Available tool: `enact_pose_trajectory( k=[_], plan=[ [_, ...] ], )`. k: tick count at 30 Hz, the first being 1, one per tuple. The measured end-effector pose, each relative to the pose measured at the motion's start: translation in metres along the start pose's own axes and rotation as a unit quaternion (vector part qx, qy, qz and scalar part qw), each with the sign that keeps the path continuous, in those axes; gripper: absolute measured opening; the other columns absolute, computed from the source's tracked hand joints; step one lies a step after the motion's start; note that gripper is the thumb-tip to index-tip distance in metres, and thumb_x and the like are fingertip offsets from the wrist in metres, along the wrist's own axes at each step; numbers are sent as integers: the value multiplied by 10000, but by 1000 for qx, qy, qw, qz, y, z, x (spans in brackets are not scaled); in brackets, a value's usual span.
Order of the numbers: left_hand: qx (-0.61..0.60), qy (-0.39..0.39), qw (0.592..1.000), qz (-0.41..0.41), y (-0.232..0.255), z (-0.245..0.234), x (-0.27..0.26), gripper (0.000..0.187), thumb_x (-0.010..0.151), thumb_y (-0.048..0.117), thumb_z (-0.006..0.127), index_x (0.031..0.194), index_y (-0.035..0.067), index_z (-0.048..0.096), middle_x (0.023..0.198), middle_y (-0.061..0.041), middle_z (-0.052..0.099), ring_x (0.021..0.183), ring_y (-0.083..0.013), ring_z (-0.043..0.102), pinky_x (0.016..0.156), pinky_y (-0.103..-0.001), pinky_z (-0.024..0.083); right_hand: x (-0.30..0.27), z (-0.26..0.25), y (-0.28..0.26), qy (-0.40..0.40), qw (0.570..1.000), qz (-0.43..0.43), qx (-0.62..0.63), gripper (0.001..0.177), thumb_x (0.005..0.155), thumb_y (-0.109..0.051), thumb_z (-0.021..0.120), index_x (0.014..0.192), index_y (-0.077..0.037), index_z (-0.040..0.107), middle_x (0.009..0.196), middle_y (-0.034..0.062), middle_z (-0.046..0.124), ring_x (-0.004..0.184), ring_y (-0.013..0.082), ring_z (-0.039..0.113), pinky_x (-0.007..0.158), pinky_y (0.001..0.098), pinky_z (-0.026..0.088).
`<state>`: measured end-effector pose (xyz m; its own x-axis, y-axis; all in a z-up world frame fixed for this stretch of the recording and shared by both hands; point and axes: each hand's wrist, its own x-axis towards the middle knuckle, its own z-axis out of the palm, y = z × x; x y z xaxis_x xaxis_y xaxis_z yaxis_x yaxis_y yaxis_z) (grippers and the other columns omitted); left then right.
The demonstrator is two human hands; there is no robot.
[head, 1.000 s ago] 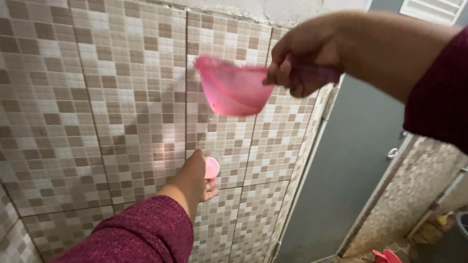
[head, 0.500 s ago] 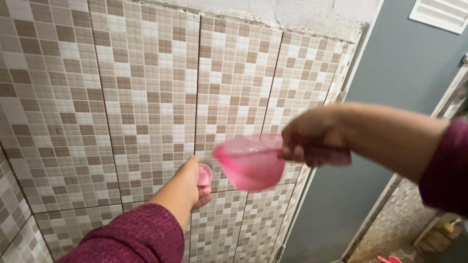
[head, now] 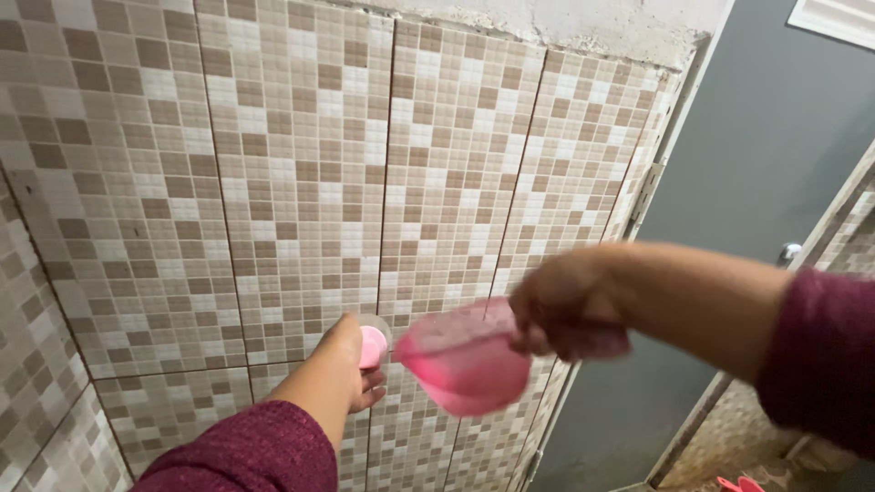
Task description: The person scrubs a tiled wall with a sponge and splashes water on it using a plastic dipper.
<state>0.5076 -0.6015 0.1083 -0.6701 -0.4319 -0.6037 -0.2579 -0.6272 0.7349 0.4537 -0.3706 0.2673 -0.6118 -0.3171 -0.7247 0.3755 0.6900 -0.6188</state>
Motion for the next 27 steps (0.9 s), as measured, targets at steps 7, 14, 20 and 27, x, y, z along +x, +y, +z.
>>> enact_pose_trajectory(
  k=[7,14,20,27],
  plan=[
    [-24,10,999,19,11,-22,-3,652,1007,589,410,1472,134,439,1331,-166,587,1236,-347,580,1100,-566,443,-96,-8,-139,5,979,-202,40,325,958,-119,495,1211,61,592,574,-82,523,455,12,463,463,209,405],
    [-16,-4,999,35,14,-24,-13,657,1000,598,398,1467,141,463,1349,-162,581,1247,-347,578,1105,-586,443,-120,-4,-166,-37,959,-273,64,418,1033,-218,483,1284,107,559,635,-75,581,461,41,489,537,233,492],
    [-25,-1,999,38,20,-35,-19,638,1012,560,415,1473,120,440,1367,-182,550,1246,-354,573,1104,-571,445,-90,31,-122,25,983,-178,35,281,970,-112,455,1153,72,563,591,-18,599,415,32,486,425,201,425],
    [-21,13,999,30,15,-30,-23,650,1015,570,403,1476,114,441,1373,-182,548,1249,-352,569,1108,-565,443,-38,43,-35,-26,991,-51,-119,113,811,-143,518,780,-60,588,441,-30,562,275,47,438,192,181,281]
  ],
)
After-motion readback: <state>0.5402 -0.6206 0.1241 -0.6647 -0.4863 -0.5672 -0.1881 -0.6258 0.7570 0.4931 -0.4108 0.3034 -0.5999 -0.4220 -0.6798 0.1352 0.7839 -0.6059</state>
